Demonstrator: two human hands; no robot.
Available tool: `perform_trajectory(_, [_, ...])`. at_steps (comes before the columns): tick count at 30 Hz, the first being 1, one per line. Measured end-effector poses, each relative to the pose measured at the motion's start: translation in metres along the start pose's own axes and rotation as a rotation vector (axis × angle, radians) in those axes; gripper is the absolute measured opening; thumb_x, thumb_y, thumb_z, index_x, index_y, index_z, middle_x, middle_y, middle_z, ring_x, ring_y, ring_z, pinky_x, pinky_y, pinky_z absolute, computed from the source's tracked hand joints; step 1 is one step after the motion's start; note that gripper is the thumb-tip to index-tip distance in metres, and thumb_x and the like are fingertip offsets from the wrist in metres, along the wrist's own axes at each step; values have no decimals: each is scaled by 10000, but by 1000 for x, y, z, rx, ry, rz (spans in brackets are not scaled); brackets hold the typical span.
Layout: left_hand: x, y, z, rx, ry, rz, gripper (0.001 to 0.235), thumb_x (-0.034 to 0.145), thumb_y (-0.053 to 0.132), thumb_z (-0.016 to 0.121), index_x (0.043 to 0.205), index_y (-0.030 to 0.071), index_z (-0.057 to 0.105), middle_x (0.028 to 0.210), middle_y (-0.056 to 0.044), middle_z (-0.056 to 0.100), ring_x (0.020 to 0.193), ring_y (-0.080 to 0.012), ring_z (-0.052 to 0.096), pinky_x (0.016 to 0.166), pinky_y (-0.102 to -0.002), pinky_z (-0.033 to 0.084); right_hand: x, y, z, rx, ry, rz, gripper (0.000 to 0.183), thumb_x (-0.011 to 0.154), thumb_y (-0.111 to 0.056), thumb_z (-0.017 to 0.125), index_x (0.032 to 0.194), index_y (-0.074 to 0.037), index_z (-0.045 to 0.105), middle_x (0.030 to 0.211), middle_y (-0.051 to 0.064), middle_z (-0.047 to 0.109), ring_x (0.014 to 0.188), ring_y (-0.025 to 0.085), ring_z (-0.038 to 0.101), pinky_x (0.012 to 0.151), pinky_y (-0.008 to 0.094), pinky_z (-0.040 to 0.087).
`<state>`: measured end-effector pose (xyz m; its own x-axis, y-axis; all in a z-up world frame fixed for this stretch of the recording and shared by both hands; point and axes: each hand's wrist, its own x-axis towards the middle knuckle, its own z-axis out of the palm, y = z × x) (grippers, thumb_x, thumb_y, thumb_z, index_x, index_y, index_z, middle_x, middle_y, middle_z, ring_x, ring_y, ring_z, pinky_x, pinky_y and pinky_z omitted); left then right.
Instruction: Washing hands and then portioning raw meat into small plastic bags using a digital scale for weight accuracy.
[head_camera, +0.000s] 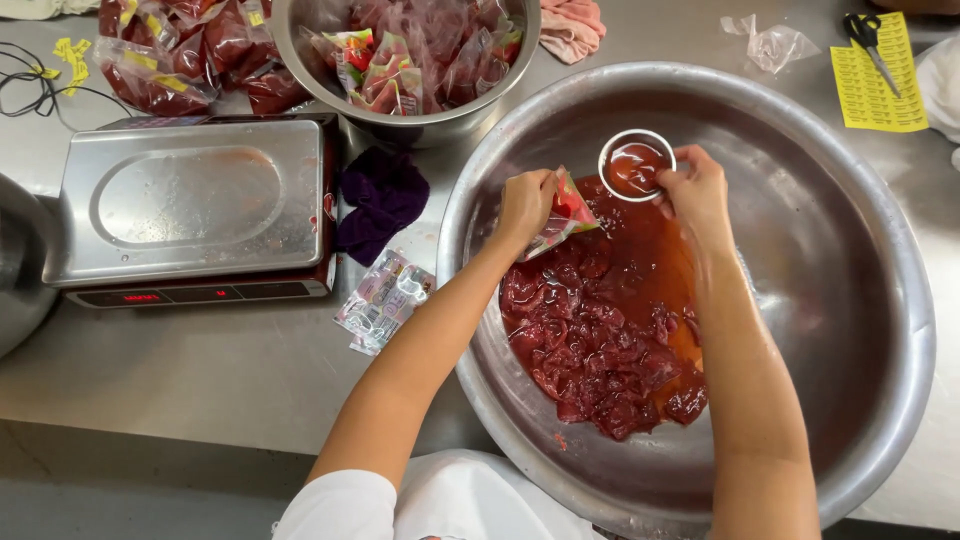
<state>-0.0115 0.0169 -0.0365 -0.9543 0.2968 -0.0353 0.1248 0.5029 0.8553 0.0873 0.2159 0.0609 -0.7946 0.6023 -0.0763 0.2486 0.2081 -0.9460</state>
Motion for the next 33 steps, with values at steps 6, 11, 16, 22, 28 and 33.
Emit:
perform_trajectory(6, [3,-1,4,-8,-33,-79,293,926,417,525,900,234,752,814,-91,734,924,-340,695,778,-437,583,-37,-46,21,-451,30,-339,215,847,-77,569,1041,-142,636,591,61,632,509,160,642,484,289,529])
perform_trajectory(11, [3,-2,4,1,-74,-64,319,943,435,498,952,249,756,879,-115,741,980,-368,678,814,-467,577,-72,-36,22,-1135,243,-1020,365,852,-193,639,1207,-184,555,727,55,606,582,262,656,507,419,545])
perform_trajectory(16, [-6,10,-3,58,-103,-35,314,947,464,504,987,282,757,880,-76,748,961,-332,702,834,-427,583,-80,-15,-22,-1264,8,-538,200,941,-306,533,1092,-183,577,800,95,652,710,361,688,641,501,554])
perform_trajectory(22, [-37,64,-40,114,-186,170,275,940,358,510,983,239,754,883,-76,751,964,-332,699,851,-447,575,-136,-87,-15,-987,-482,-380,494,927,-351,583,1401,-248,490,1133,192,625,882,401,684,781,556,551])
perform_trajectory(28, [-46,92,-155,-48,-158,293,356,943,369,469,990,153,748,964,-157,741,1036,-423,642,921,-543,513,-112,-104,29,-879,-280,-843,105,940,-220,666,1026,-164,646,895,91,585,866,360,645,714,454,531])
perform_trajectory(33, [-31,43,-283,22,48,447,503,912,546,412,608,162,530,517,-2,572,545,-162,620,572,-380,379,-145,-194,124,-677,-505,-909,82,952,36,577,984,-20,628,878,91,539,698,249,504,687,351,396])
